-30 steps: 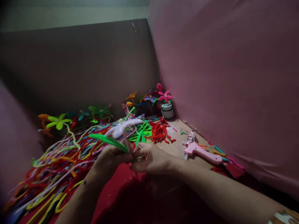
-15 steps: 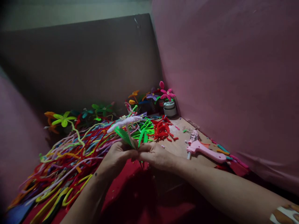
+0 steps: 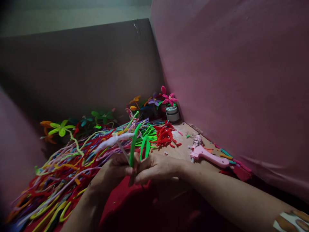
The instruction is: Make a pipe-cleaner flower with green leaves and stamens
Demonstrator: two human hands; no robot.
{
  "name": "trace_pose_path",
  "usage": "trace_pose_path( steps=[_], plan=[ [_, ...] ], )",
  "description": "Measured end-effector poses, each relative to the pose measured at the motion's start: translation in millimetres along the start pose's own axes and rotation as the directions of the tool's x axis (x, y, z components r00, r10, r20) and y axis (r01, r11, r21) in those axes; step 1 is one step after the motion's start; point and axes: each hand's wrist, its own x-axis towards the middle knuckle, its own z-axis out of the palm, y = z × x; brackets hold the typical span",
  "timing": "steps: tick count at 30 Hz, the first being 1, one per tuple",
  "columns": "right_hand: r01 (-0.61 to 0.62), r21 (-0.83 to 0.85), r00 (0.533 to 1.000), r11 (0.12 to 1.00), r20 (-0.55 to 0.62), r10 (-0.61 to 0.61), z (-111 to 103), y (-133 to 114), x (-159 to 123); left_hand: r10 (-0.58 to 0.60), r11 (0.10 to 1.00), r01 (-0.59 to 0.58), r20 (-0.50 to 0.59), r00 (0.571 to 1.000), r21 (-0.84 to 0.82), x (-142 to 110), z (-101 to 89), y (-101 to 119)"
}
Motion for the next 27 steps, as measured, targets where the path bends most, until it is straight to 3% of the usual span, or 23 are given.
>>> trace_pose_path(
  steps=[2,4,8,13,19,27],
  plan=[
    [-0.031,0.072,0.999,0.997,0.018,0.030,0,3,0,0.000,0.998,0.002,0.042,0.999,-0.057,1,1.8,-1],
    [-0.023,0.083,0.998,0.996,-0.060,0.028,0,3,0,0.022,0.997,-0.022,0.008,1.000,-0.077,3,3.7,-1],
    [-0.040,0.080,0.972,0.996,-0.230,0.057,1,0,3,0.060,0.997,-0.065,-0.152,0.987,-0.028,9,5.6,-2],
    [0.004,0.134,0.962,0.991,-0.272,0.033,1,9,7,0.072,0.996,-0.053,-0.323,0.944,0.066,12,5.6,-7],
    [-0.009,0.209,0.982,0.978,-0.183,0.048,-1,16,6,0.062,0.991,-0.023,-0.287,0.956,0.135,10,7.4,-2],
    [0.061,0.174,0.996,0.983,-0.077,-0.048,0,5,4,0.022,0.999,-0.030,-0.197,0.980,-0.040,9,14.4,2]
  ],
)
